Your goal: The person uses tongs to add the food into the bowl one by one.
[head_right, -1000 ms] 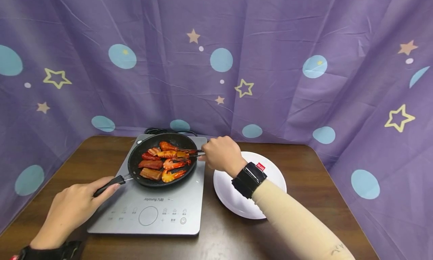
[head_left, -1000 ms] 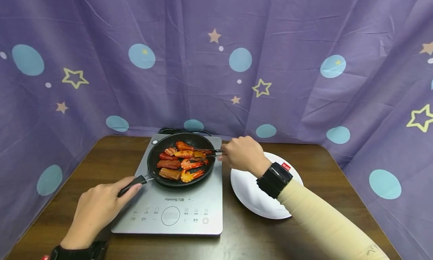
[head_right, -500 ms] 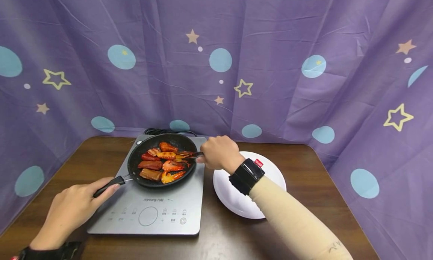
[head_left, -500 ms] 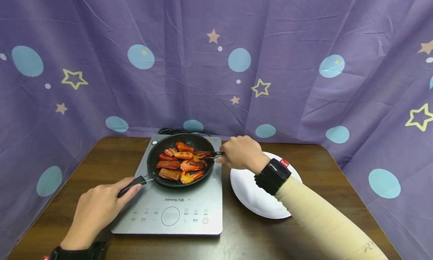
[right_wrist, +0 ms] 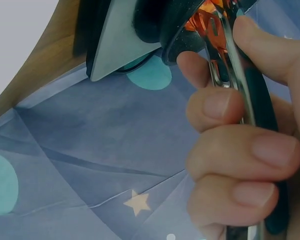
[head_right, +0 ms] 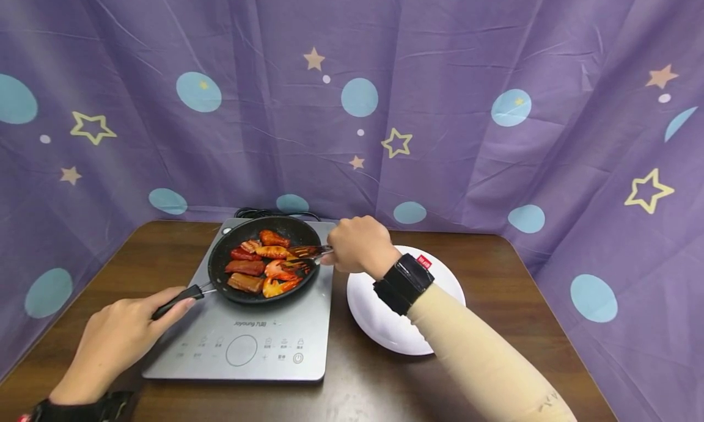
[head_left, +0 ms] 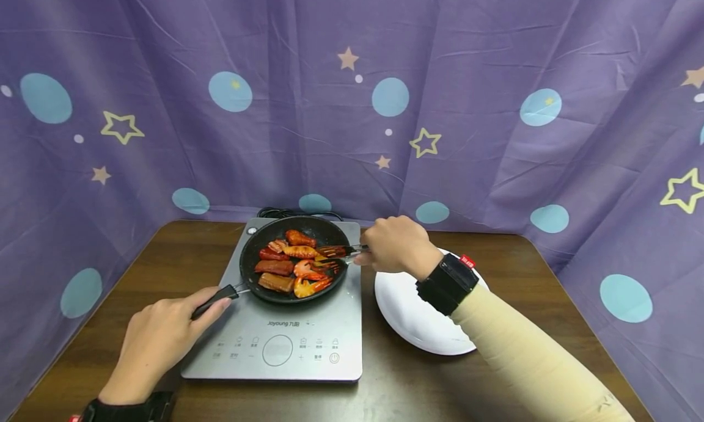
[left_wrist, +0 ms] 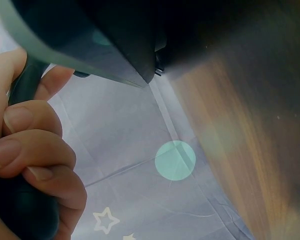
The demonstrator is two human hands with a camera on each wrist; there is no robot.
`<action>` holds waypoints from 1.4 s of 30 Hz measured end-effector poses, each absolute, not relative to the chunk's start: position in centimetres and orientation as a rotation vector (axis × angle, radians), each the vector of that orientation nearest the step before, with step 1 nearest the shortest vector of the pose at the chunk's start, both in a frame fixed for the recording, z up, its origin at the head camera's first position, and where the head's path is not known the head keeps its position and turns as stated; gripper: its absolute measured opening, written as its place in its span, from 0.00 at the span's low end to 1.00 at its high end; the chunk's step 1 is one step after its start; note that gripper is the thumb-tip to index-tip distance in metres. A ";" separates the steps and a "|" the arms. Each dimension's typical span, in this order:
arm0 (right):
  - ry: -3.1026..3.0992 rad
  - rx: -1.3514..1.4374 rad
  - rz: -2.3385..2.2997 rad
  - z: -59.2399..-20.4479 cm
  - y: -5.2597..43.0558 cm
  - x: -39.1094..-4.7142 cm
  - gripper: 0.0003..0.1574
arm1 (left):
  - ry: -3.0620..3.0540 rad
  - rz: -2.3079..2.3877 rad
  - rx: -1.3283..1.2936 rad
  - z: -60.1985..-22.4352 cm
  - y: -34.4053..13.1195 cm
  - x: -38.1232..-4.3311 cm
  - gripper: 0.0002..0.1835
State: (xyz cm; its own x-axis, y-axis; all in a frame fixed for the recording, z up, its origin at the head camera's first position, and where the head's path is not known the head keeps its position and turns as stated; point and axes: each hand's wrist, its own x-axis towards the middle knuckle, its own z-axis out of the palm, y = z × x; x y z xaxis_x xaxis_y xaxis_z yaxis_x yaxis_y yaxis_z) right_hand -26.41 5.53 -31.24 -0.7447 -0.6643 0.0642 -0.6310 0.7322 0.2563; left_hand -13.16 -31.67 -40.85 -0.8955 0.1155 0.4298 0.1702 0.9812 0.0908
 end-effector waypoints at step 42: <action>-2.686 0.803 0.016 -32.1 18.1 -24.0 0.26 | -2.688 -0.179 -0.202 -40.8 -31.5 -13.1 0.23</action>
State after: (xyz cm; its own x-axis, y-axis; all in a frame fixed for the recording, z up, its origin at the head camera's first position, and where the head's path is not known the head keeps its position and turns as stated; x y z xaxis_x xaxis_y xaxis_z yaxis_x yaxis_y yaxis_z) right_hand -24.04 18.13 -32.07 -0.7837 -0.5316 0.3211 -0.5355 0.8403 0.0843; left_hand -13.05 -31.50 -40.79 -0.8941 0.1131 0.4333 0.1696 0.9810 0.0940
